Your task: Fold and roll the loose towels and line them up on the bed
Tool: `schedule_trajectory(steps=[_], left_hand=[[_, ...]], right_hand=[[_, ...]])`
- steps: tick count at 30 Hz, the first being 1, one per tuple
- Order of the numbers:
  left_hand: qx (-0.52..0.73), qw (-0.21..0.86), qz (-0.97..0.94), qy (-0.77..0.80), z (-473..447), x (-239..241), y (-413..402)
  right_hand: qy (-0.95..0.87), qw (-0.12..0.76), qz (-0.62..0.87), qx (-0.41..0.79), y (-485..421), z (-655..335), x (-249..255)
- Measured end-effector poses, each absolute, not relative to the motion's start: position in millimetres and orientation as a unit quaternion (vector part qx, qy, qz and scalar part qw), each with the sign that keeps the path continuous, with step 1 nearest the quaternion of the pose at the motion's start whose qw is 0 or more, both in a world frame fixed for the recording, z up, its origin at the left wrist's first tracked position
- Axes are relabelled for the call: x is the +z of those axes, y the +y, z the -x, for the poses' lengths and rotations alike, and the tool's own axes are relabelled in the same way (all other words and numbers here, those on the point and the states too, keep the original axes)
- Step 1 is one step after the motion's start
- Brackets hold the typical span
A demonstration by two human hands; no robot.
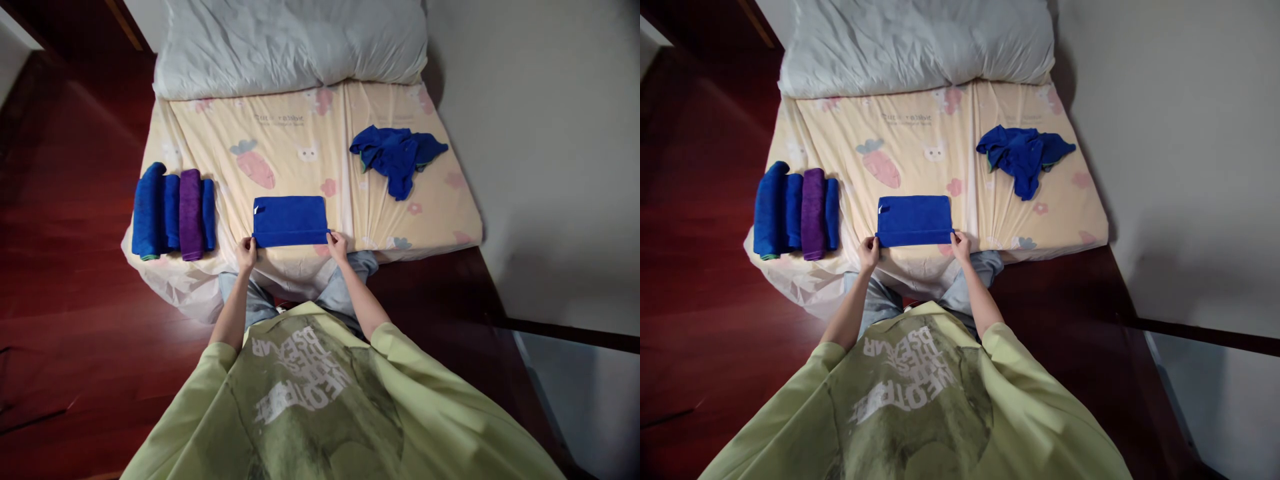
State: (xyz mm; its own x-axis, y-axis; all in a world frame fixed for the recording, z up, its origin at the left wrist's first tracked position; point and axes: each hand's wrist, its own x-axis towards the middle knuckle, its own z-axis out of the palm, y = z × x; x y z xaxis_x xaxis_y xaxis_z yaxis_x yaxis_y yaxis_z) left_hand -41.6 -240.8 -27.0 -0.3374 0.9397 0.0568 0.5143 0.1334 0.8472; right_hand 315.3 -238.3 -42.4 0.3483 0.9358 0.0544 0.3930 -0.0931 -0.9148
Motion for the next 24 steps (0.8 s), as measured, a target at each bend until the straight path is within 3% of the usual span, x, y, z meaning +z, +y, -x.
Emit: schedule_trajectory(steps=[24], left_hand=[[0.418, 0.248, -0.502, 0.715, 36.7, -22.2, -240.9]], right_hand=[[-0.478, 0.473, 0.683, 0.283, -236.8, -313.6, -48.0]])
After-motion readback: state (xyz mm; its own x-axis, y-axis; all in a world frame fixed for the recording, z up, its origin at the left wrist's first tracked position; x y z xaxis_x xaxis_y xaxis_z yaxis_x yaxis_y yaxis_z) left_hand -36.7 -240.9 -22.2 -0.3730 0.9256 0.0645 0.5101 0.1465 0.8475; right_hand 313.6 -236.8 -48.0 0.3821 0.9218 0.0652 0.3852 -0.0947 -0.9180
